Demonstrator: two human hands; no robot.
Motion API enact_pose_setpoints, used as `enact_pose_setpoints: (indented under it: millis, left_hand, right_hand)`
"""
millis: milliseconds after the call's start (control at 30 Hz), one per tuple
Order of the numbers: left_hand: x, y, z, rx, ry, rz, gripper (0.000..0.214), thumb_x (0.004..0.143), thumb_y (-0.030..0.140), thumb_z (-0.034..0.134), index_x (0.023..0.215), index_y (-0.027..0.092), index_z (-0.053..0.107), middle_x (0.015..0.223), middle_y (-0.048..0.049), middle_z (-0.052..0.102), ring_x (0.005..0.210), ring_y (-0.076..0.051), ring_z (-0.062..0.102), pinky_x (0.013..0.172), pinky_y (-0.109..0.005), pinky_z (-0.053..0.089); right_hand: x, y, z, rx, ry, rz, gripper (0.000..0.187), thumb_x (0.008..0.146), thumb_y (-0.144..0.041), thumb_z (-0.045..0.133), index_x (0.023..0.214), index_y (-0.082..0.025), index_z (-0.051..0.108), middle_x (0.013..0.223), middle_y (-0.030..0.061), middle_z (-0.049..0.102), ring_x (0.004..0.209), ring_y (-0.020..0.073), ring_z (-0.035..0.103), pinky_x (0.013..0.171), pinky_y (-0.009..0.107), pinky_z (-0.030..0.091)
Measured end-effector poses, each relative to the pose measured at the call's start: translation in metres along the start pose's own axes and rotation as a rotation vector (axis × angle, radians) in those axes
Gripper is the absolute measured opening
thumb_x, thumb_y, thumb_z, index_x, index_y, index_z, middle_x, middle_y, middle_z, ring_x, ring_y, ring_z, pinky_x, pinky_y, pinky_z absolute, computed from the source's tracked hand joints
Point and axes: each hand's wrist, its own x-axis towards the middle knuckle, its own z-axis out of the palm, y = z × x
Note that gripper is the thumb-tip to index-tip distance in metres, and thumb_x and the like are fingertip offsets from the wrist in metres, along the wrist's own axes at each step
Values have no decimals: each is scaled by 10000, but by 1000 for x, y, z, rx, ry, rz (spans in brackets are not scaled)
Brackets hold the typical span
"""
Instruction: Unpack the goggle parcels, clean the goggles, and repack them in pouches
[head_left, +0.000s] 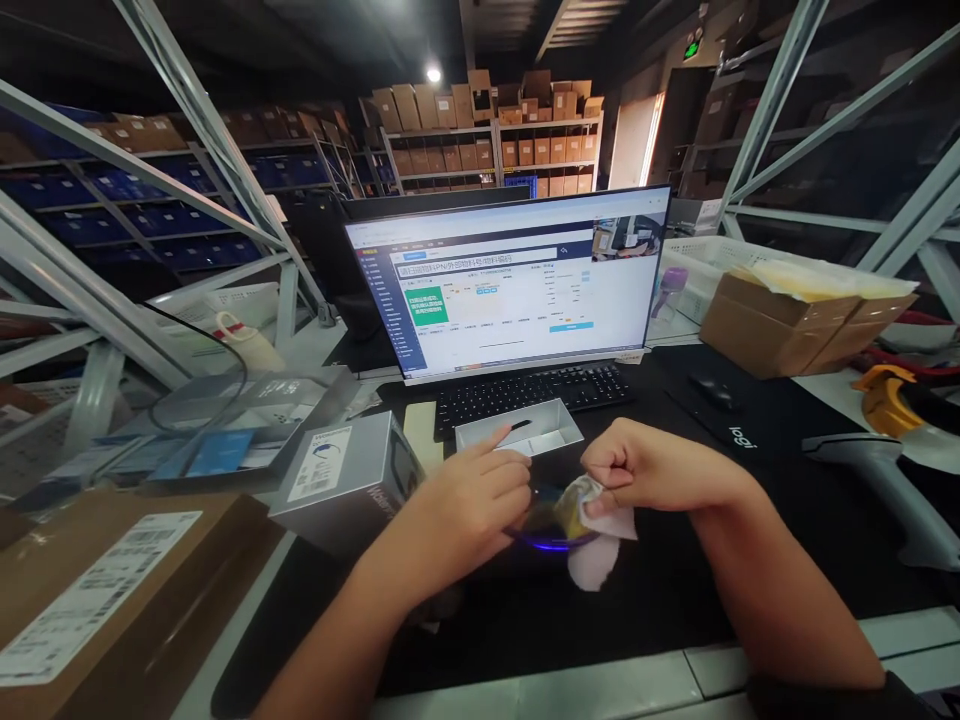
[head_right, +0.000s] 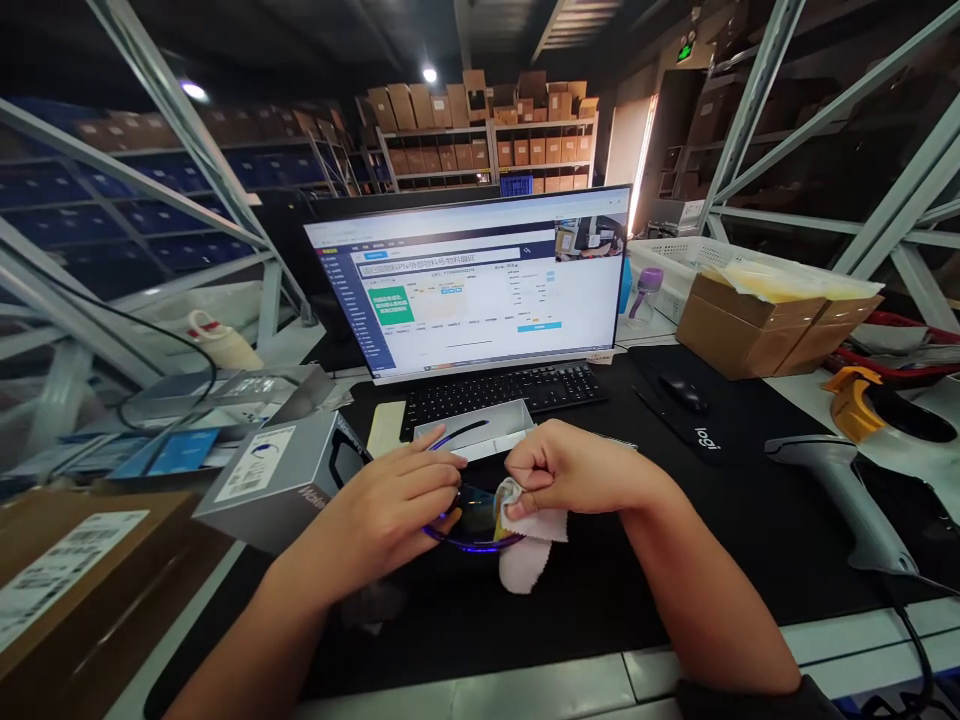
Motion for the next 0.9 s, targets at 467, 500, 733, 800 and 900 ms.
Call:
enact_pose_setpoints:
  millis: [467,500,733,800,900]
  left_hand:
    - [4,7,-3,39,13,59,110,912,77,567,886,180,597,879,-13,681,1123,-196,642,1262,-522,291]
    - [4,8,-3,22,17,61,105,910,82,571,886,180,596,879,-13,682,1127,-195,640,1264,-516,289]
    - [8,7,10,36,28,65,171,893,47,515,812,187,570,808,-16,654,967,-182,660,1196,-485,410]
    - [9,6,10,88,43,74,182,895,32,497,844,182,586,805,-17,661,928,-180,663,1186,-501,416]
    - [8,3,4,136,34,74,148,899,50,527,843,171,591,808,-22,663,1024,-204,670,1227,-540,339]
  right_hand:
    - [-3,-4,-1,-39,-55,-41,605,825,-391,751,568,-197,239,571,-91,202,553,61,186,495,234,166]
    - [-5,-3,-5,-36,-72,-37,608,824,-406,754,568,-195,245,573,-92,199,554,61,180,494,235,159]
    - [11,-2,30,-33,154,-10,523,746,-191,734,568,-199,242,564,-90,246,561,63,215,489,226,173]
    - [17,-4,44,-155,329,-12,465,729,-127,696,560,-191,266,566,-83,275,576,67,234,496,225,173]
    - [17,-4,42,-154,299,-19,491,733,-153,723,556,-191,267,548,-84,288,564,62,251,497,220,172]
